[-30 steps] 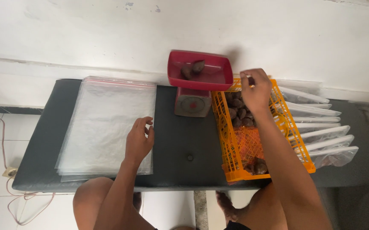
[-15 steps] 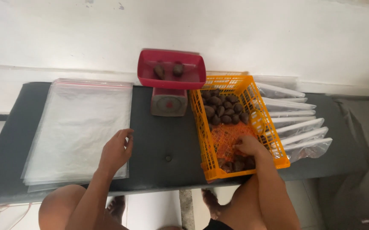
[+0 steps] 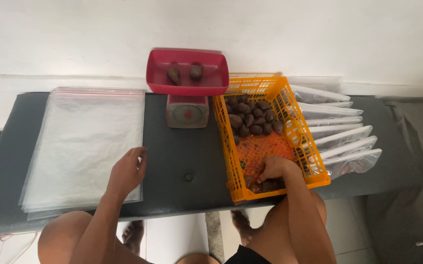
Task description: Packing salak fruits into plastic bags, weighing them on a scale, and sealing the bags by rolling the tops.
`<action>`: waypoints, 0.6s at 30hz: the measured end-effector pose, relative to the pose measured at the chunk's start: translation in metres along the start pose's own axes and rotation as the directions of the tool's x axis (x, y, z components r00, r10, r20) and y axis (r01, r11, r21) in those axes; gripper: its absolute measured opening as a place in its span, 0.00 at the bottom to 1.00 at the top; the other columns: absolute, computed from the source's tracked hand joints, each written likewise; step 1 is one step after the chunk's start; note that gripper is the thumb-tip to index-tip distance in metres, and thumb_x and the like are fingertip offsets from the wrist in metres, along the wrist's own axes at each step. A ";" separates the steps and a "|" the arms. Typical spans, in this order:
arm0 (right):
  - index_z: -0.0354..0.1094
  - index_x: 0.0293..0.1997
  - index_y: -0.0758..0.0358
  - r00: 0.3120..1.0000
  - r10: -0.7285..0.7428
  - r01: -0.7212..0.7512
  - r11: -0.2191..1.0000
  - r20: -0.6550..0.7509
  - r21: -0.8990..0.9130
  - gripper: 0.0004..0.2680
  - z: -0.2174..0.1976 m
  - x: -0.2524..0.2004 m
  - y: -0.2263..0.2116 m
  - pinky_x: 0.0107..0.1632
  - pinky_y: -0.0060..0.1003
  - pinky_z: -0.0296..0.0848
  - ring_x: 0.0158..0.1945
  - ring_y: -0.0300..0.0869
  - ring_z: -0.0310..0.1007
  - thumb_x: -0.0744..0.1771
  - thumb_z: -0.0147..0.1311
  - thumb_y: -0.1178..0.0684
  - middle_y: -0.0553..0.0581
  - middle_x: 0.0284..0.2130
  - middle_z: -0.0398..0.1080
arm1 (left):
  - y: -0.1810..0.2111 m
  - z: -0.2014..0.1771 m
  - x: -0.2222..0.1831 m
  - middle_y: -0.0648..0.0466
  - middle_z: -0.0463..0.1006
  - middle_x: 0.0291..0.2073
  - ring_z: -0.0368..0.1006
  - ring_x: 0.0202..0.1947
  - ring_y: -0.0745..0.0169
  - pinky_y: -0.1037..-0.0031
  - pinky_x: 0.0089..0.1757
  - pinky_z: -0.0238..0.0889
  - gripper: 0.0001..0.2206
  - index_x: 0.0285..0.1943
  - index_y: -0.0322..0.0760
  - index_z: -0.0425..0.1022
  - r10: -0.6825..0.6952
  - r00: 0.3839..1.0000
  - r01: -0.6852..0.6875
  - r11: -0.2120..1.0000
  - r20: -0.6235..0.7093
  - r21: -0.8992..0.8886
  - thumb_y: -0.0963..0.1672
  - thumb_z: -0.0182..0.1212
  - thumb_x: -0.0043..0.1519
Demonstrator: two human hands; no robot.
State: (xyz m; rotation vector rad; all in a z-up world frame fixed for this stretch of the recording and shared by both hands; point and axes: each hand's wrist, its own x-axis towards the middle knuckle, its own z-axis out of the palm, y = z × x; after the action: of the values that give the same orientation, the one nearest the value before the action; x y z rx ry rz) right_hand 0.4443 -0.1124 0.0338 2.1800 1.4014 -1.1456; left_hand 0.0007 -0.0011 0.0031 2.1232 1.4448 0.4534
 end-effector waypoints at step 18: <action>0.69 0.56 0.70 0.808 -0.323 0.538 0.067 -0.492 0.840 0.23 0.021 0.008 0.040 0.22 0.39 0.78 0.31 0.51 0.78 0.71 0.43 0.35 0.67 0.41 0.74 | 0.000 -0.006 0.003 0.49 0.81 0.47 0.82 0.43 0.50 0.60 0.43 0.76 0.15 0.63 0.41 0.73 0.028 0.999 -0.029 0.999 0.043 0.032 0.41 0.52 0.68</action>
State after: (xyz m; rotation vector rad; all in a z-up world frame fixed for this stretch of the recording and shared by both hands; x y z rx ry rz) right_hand 0.4709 -0.1394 0.0088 2.6475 1.7196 -2.8146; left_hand -0.0011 0.0028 0.0078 2.1682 1.4094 0.3957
